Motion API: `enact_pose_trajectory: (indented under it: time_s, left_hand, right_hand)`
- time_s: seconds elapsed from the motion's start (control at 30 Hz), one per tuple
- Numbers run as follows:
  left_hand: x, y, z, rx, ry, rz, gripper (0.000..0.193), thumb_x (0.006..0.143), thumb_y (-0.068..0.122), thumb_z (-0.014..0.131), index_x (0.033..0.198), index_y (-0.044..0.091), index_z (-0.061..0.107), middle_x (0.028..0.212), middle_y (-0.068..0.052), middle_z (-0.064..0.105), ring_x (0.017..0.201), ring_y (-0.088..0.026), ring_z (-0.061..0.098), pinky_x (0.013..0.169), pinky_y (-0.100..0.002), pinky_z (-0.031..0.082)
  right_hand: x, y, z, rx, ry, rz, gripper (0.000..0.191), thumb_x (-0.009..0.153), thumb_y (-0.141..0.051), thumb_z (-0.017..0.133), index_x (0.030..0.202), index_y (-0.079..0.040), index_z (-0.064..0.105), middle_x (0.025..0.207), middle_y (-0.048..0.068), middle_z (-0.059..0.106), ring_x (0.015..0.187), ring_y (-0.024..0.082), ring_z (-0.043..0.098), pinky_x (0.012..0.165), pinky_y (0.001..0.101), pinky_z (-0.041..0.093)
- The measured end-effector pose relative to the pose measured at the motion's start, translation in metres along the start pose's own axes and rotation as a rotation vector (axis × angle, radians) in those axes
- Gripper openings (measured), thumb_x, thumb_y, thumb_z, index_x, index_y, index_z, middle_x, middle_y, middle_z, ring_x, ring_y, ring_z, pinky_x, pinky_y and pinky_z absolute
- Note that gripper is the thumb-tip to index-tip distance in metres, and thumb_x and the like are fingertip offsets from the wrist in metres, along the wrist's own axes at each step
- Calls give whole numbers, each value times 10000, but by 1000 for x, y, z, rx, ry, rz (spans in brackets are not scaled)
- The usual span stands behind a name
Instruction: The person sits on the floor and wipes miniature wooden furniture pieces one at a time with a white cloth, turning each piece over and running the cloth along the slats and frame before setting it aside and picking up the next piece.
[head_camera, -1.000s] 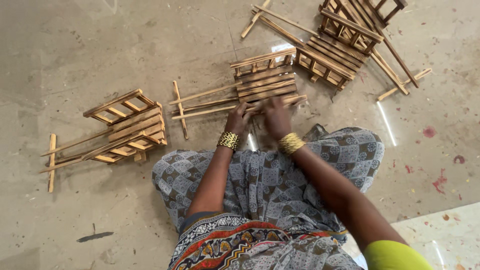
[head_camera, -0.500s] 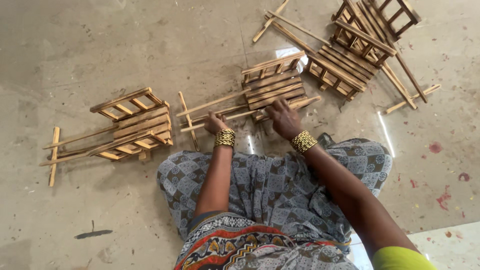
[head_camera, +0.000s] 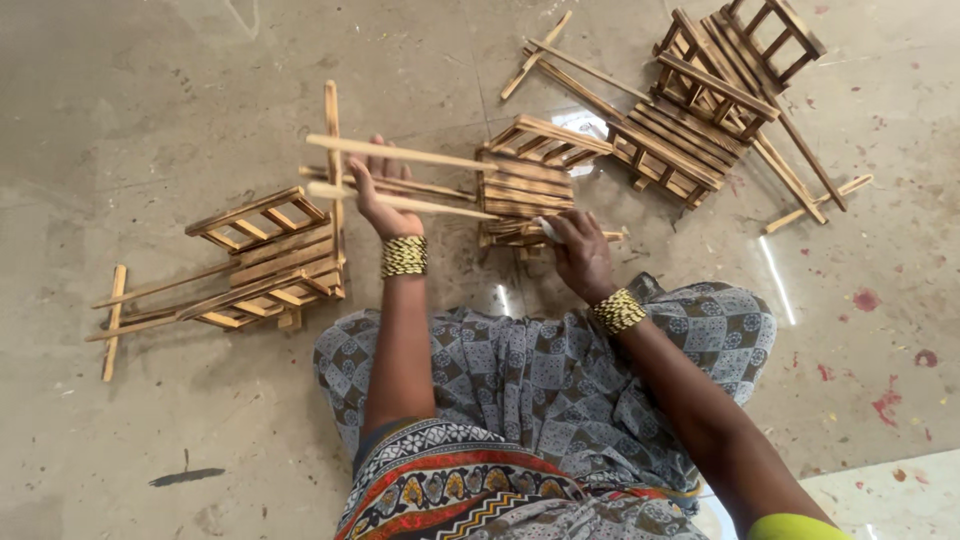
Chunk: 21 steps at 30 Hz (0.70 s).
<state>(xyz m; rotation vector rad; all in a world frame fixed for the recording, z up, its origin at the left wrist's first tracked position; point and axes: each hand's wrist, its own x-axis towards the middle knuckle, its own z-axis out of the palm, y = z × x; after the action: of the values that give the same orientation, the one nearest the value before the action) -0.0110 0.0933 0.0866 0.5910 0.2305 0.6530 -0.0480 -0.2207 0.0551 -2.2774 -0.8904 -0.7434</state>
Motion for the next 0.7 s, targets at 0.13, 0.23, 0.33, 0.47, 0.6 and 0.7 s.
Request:
enact_pose_trajectory:
  time_s: [0.13, 0.23, 0.33, 0.47, 0.6, 0.7]
  left_hand:
    - [-3, 32, 33, 80, -155, 233, 694, 922, 513, 708, 1441, 104, 493, 1351, -183, 668, 1217, -312, 678, 1010, -493, 563]
    - [-20, 37, 66, 144, -237, 301, 705, 926, 538, 683, 1435, 104, 462, 1321, -212, 668, 1191, -318, 676, 976, -489, 579]
    - [-47, 31, 97, 120, -372, 321, 697, 969, 552, 655, 1441, 84, 444, 1321, -221, 667, 1246, -326, 654, 1055, -487, 566]
    - [-79, 21, 128, 237, -393, 453, 757, 1013, 612, 572, 1474, 34, 415, 1453, -144, 558, 1368, -281, 559, 1133, -451, 522]
    - [-88, 30, 136, 96, -578, 393, 788, 1031, 606, 580, 1492, -13, 421, 1451, -192, 549, 1344, -286, 538, 1152, -415, 455]
    - [-86, 37, 133, 114, -590, 394, 772, 1027, 604, 583, 1450, -18, 413, 1374, -269, 600, 1317, -341, 594, 1164, -453, 475]
  right_hand:
    - [32, -1, -40, 219, -287, 278, 330, 934, -131, 647, 1262, -103, 682, 1226, 75, 622, 906, 216, 636, 708, 373, 628]
    - [87, -7, -77, 629, -195, 363, 390, 996, -135, 612, 1377, -61, 565, 1286, 109, 519, 1022, 207, 647, 861, 347, 662]
    - [146, -44, -83, 603, -17, 70, 376, 1140, -86, 541, 1515, -88, 576, 1454, 129, 493, 1277, 264, 580, 1057, 383, 615]
    - [201, -102, -70, 724, 114, -73, 367, 1079, -140, 613, 1446, -136, 592, 1453, 101, 582, 1239, 233, 647, 1044, 336, 650]
    - [186, -118, -63, 351, 314, -165, 391, 956, -95, 755, 1337, -116, 670, 1387, 86, 655, 1245, 249, 651, 1075, 365, 582]
    - [156, -102, -47, 320, 318, -53, 398, 908, -45, 788, 1295, -93, 706, 1335, 94, 699, 1147, 237, 664, 990, 366, 592]
